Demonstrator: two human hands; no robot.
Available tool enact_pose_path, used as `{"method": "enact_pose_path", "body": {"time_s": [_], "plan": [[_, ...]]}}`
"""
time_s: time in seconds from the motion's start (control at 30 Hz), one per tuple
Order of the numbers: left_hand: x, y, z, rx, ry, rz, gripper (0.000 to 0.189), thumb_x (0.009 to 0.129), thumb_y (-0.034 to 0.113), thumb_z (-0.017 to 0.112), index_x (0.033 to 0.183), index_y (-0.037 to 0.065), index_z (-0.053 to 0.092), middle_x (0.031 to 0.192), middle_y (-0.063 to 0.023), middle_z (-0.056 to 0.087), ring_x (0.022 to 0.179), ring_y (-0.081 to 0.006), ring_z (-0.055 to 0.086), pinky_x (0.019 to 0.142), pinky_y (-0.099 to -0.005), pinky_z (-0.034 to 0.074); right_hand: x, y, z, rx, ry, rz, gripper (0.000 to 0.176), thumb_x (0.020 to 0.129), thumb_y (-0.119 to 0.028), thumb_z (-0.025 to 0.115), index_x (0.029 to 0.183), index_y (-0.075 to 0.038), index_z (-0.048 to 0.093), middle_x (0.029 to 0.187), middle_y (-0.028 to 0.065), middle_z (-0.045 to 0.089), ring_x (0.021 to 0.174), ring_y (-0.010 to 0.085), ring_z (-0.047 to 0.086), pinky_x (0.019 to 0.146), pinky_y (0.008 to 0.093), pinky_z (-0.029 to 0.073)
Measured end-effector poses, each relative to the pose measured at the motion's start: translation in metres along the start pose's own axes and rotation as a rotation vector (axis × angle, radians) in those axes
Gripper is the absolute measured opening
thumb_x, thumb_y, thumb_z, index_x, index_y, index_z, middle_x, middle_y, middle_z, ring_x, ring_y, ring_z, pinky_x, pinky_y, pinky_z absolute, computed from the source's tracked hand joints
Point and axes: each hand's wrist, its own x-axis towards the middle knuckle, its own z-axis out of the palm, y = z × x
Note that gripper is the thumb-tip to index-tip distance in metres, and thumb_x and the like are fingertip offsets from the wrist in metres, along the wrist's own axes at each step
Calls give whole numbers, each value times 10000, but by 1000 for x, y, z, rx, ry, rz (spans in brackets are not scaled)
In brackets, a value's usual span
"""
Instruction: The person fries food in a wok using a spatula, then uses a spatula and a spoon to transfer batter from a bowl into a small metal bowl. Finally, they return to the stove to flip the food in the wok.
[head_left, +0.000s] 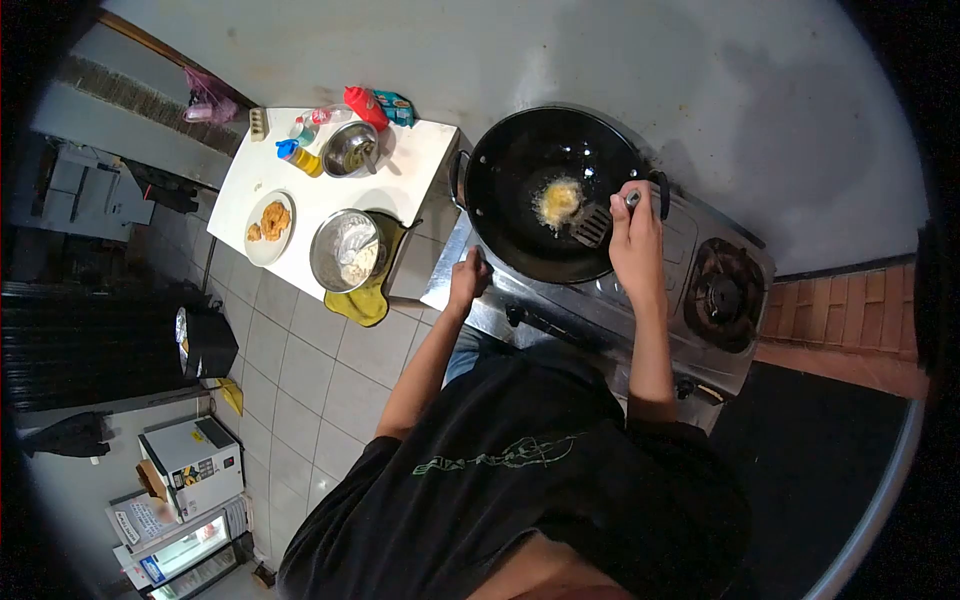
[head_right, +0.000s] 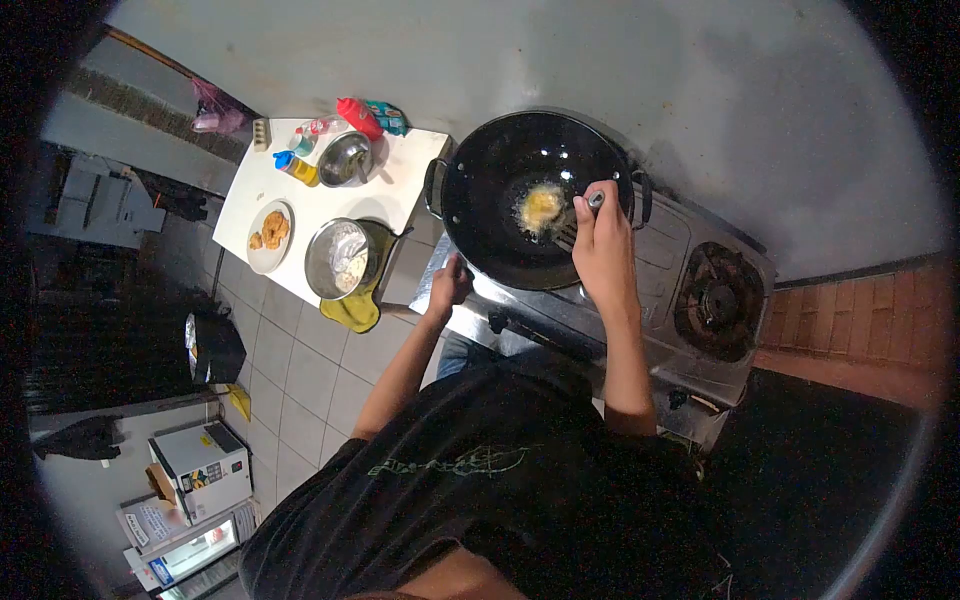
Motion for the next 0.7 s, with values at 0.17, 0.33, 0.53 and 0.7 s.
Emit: {"method": "enact_pose_path", "body": {"time_s": [0.17, 0.33, 0.53, 0.7], "plan": [[-3, 2, 2, 7, 18, 24, 583, 924, 505, 388, 499, 108, 427, 434, -4, 376, 341, -117, 342, 349, -269, 232, -2, 6, 4, 124, 46, -13, 177, 953, -207, 441, 999, -37, 427, 818, 211, 535, 789, 436, 538, 695, 438, 429], [-5, 4, 5, 44, 54, 66, 591, 927, 498, 385, 484, 109, 414, 430, -3, 362, 340, -119, 334, 349, -276, 227, -2, -4, -2, 50, 16, 52, 174, 954, -208, 440, 993, -39, 433, 820, 211, 534, 796, 440, 536, 701, 441, 428], [-5, 6, 2, 35, 20, 18, 592, 926, 496, 383, 485, 102, 422, 432, -8, 371, 338, -126, 338, 349, -284, 232, -2, 4, 2, 43, 19, -27, 179, 954, -212, 441, 997, -39, 433, 823, 212, 537, 796, 444, 536, 699, 441, 428], [-5, 3, 4, 43, 28, 46, 583, 931, 491, 379, 503, 99, 437, 439, -15, 393, 341, -123, 351, 344, -275, 235, -1, 0, 0, 53, 35, -1, 178, 950, -204, 449, 1004, -36, 431, 840, 218, 548, 804, 450, 542, 694, 445, 429]]}}
